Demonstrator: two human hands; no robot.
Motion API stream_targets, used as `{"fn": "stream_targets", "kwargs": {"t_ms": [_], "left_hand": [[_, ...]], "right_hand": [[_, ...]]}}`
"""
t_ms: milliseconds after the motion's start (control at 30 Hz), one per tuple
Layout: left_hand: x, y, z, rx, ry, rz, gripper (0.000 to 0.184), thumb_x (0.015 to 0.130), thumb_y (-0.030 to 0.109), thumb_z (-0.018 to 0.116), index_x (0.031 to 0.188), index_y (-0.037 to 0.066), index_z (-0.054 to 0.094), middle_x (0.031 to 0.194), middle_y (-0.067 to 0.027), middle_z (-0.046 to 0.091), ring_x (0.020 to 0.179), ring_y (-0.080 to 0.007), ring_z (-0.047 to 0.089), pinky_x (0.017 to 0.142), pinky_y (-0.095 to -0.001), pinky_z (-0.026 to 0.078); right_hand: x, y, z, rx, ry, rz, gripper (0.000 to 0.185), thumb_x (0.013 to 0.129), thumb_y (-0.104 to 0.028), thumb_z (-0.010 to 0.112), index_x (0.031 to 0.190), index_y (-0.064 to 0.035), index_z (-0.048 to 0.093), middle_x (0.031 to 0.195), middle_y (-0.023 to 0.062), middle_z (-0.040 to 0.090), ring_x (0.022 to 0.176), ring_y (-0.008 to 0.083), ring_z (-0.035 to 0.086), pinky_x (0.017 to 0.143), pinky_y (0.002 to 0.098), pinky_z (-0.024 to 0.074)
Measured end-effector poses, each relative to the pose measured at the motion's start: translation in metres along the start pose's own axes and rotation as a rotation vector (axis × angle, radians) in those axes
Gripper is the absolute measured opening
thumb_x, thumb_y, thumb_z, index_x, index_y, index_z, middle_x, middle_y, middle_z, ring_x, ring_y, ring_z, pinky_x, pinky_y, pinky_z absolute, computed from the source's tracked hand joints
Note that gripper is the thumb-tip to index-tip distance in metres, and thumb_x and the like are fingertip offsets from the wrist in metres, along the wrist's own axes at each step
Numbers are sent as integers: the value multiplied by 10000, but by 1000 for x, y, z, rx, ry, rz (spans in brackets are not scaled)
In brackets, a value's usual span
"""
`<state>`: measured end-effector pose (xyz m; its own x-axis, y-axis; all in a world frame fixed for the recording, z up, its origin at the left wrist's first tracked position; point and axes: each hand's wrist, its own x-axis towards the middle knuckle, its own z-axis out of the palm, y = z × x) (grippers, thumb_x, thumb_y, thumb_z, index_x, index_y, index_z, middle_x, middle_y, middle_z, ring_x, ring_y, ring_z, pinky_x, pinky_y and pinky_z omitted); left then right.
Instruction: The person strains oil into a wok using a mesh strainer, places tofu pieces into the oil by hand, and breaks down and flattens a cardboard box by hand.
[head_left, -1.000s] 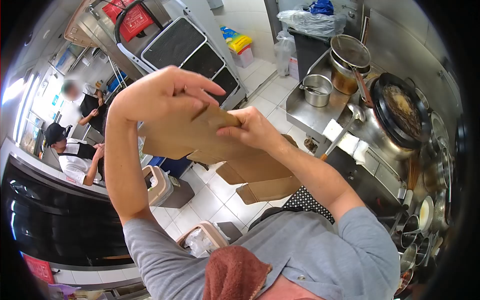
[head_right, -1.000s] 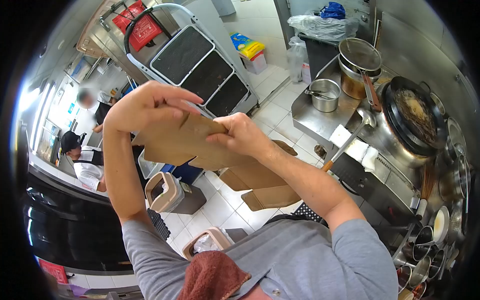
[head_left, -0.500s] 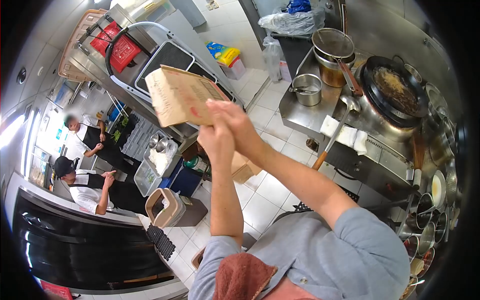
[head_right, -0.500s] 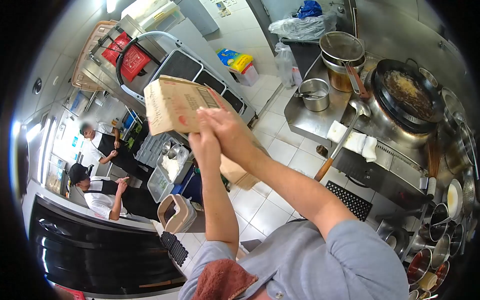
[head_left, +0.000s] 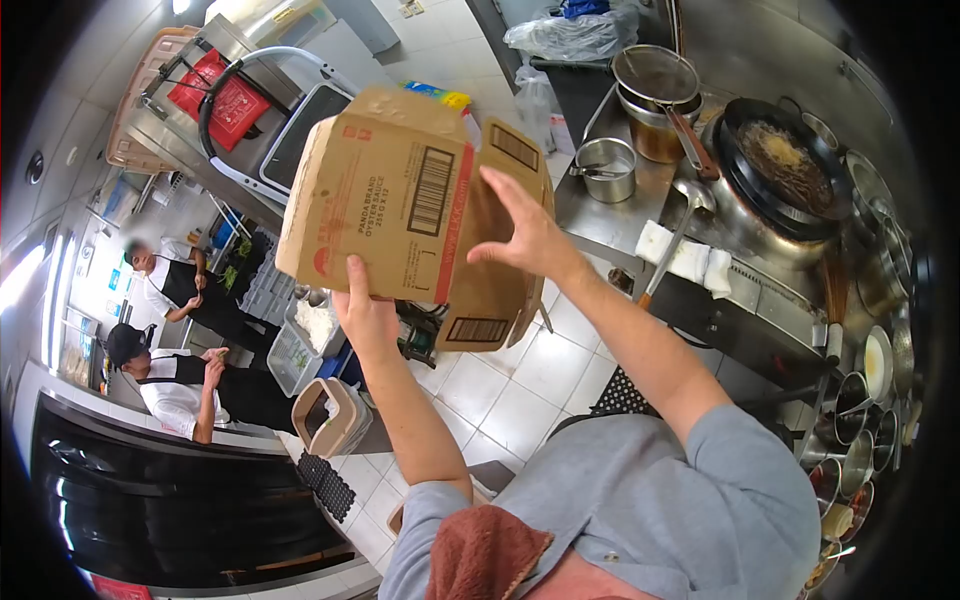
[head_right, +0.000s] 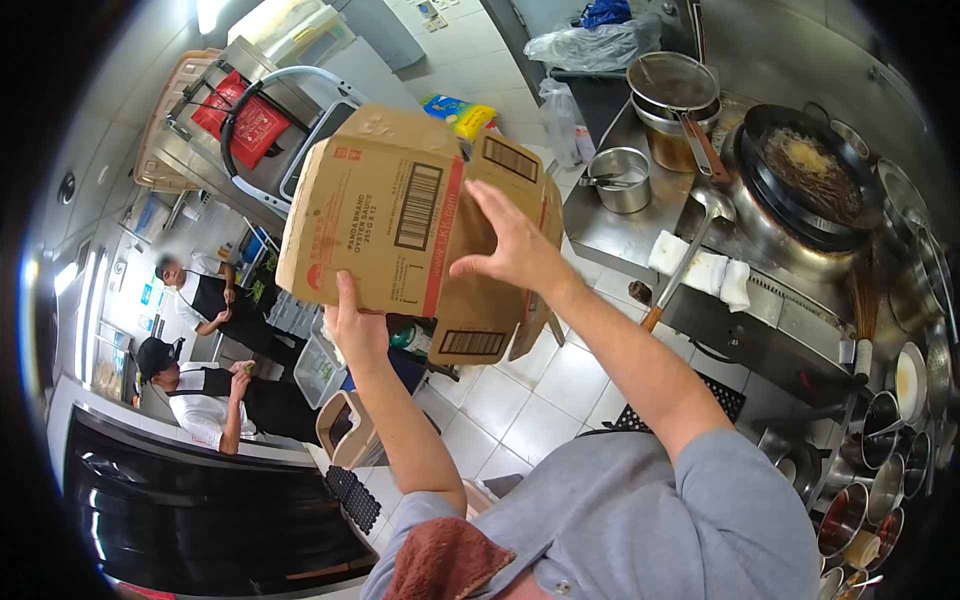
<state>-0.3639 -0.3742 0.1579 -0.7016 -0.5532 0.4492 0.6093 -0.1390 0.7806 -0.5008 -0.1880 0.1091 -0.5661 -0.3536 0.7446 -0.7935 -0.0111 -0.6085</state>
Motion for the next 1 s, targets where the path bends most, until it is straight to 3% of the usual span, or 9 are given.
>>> {"fn": "stream_targets", "kwargs": {"t_ms": [167, 267, 433, 533, 600, 733, 767, 833, 1000], "left_hand": [[15, -4, -3, 55, 6, 75, 382, 993, 218, 516, 1299, 1, 441, 1228, -103, 565, 1082, -183, 580, 881, -310, 495], [20, -10, 0, 152, 5, 87, 355, 995, 236, 519, 1254, -4, 481, 1185, -97, 592, 1041, -154, 586, 859, -286, 488], [29, -14, 3, 190, -73, 74, 326, 992, 238, 532, 1188, -22, 521, 1126, -77, 619, 991, -119, 585, 820, -270, 480], [30, -16, -3, 616, -96, 150, 412, 957, 240, 583, 1237, -47, 490, 1177, -151, 609, 1047, -219, 593, 889, -349, 472], [16, -12, 3, 1414, -19, 261, 638, 872, 327, 676, 1334, -34, 424, 1288, -273, 520, 1170, -369, 517, 991, -439, 404], [-11, -49, -43, 1674, -147, 17, 922, 765, 492, 734, 1445, 39, 307, 1405, -356, 333, 1298, -479, 330, 1062, -467, 317], [-17, -68, -51, 1430, -170, 40, 892, 794, 457, 727, 1449, 30, 297, 1320, -308, 467, 1230, -399, 457, 1013, -434, 384], [-23, -109, -76, 924, -186, -428, 803, 817, 417, 727, 1400, -4, 371, 1184, -214, 590, 1064, -274, 580, 907, -368, 461], [-53, -172, -86, 725, -541, -672, 415, 902, 291, 665, 1150, -33, 590, 1014, -67, 662, 906, -111, 587, 803, -270, 474]], "right_hand": [[15, 8, -15, -279, 97, -66, 1073, 640, -539, 801, 1429, -2, 312, 1449, 243, 346, 1342, 374, 357, 1101, 421, 326], [14, -4, -11, -154, 103, -41, 984, 690, -481, 797, 1412, 5, 336, 1333, 252, 489, 1250, 382, 475, 1041, 418, 392], [6, 9, -1, 520, -17, 324, 474, 813, -214, 742, 1169, 39, 559, 989, 134, 691, 888, 203, 662, 810, 310, 508], [-1, 7, 1, 587, 65, 432, 345, 823, -141, 729, 1087, 39, 599, 1001, 104, 683, 876, 135, 631, 783, 274, 499], [-5, 24, 6, 605, 160, 490, 344, 820, -133, 730, 1089, 36, 597, 999, 105, 682, 875, 143, 631, 787, 279, 496], [-44, 61, 11, 824, 447, 782, 321, 822, -105, 718, 1086, 27, 593, 1027, 116, 669, 931, 165, 614, 828, 312, 477], [-59, 71, 14, 813, 477, 787, 321, 822, -105, 718, 1086, 27, 593, 1027, 116, 669, 931, 165, 614, 828, 312, 477], [-96, 91, 22, 943, 587, 1029, 309, 836, -101, 698, 1093, 27, 582, 1071, 132, 649, 998, 183, 588, 871, 346, 457], [-166, 117, 24, 727, 751, 1201, 338, 826, -96, 703, 1116, 16, 573, 1093, 138, 639, 1027, 203, 578, 883, 369, 449]]}}
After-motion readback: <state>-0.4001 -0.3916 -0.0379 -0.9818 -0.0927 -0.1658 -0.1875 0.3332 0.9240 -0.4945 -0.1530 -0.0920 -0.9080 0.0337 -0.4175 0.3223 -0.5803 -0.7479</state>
